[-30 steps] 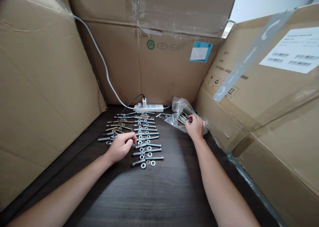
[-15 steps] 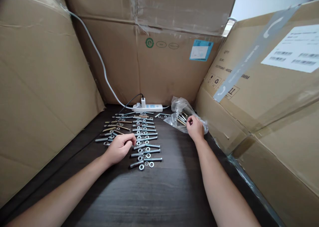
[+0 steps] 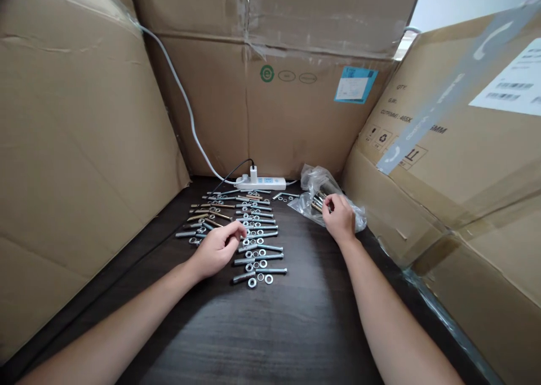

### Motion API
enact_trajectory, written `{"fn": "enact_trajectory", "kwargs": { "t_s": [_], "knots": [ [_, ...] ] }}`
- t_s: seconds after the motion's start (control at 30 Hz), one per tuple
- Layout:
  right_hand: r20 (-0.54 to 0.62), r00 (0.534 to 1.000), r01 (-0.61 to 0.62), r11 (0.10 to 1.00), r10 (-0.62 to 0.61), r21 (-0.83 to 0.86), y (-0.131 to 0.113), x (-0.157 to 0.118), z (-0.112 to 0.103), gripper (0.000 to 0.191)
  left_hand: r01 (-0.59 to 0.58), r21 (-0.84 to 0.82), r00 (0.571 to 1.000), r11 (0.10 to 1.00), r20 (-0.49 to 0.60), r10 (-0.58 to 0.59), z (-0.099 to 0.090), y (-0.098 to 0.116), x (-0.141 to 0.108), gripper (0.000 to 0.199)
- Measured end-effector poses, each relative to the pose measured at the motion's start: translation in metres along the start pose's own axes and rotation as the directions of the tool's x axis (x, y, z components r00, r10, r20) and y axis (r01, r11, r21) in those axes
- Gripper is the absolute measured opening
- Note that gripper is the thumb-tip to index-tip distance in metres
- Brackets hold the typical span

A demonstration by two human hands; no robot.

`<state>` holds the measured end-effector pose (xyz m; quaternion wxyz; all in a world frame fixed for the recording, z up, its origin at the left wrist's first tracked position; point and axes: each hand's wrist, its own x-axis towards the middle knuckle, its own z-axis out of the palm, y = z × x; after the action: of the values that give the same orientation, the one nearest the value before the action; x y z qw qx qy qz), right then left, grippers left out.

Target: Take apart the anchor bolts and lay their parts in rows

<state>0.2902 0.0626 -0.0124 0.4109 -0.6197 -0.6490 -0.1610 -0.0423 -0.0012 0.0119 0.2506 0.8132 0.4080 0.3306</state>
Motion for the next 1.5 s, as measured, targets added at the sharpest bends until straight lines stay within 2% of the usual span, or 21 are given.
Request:
{"fn": "enact_trajectory", "kwargs": {
  "t_s": [0.17,0.3,0.43,0.53,0.63,0.73,0.9,1.07,1.1,1.17,1.27,1.5],
  "knots": [
    [-0.002,0.994,0.105,0.992,-0.105,0.073,-0.022,0.002,-0.005,0.014,0.013,-0.036,1.000,0.999,-0.017,-0.014,0.001,0.004,-0.002,0.022],
    [-0.002,0.963,0.263,0.946,-0.268,0.189,-0.057,0.000,-0.011,0.019,0.021,-0.045,0.999,0.999,-0.029,-0.022,0.003,0.003,-0.003,0.024],
    [0.052,0.881,0.433,0.845,-0.471,0.315,-0.095,-0.015,-0.023,0.018,0.009,-0.041,0.995,0.999,-0.101,-0.013,0.005,0.004,-0.003,0.036],
    [0.048,0.822,0.504,0.764,-0.567,0.402,-0.113,-0.028,-0.032,0.015,-0.033,-0.023,0.988,0.999,-0.155,0.029,0.006,0.006,0.000,0.042],
    [0.032,0.777,0.544,0.697,-0.628,0.468,-0.122,-0.038,-0.037,0.012,-0.081,0.020,0.990,0.997,-0.116,0.083,0.008,0.010,0.004,0.039],
    [0.033,0.762,0.548,0.671,-0.647,0.498,-0.123,-0.042,-0.035,0.012,-0.125,0.066,0.991,0.990,-0.043,0.128,0.011,0.011,0.007,0.030],
    [0.105,0.767,0.520,0.708,-0.634,0.478,-0.122,-0.042,-0.024,0.015,-0.143,0.174,0.989,0.974,0.004,0.145,0.014,0.011,0.010,0.020],
    [0.215,0.813,0.418,0.800,-0.541,0.430,-0.123,-0.044,-0.015,0.002,-0.109,0.164,0.994,0.981,0.041,0.103,0.013,0.013,0.008,0.025],
    [0.233,0.815,0.405,0.808,-0.531,0.427,-0.123,-0.045,-0.015,0.008,-0.104,0.146,0.994,0.984,0.046,0.099,0.012,0.014,0.007,0.026],
    [0.270,0.797,0.407,0.810,-0.541,0.422,-0.124,-0.046,-0.015,0.016,-0.094,0.112,0.995,0.989,0.054,0.088,0.012,0.014,0.007,0.026],
    [0.336,0.762,0.414,0.815,-0.554,0.406,-0.125,-0.045,-0.016,0.016,-0.076,0.084,0.995,0.994,0.069,0.070,0.011,0.015,0.006,0.020],
    [0.430,0.743,0.387,0.854,-0.512,0.347,-0.125,-0.045,-0.017,0.020,-0.037,0.072,0.992,0.997,0.121,0.029,0.012,0.012,0.006,0.020]
  ]
}}
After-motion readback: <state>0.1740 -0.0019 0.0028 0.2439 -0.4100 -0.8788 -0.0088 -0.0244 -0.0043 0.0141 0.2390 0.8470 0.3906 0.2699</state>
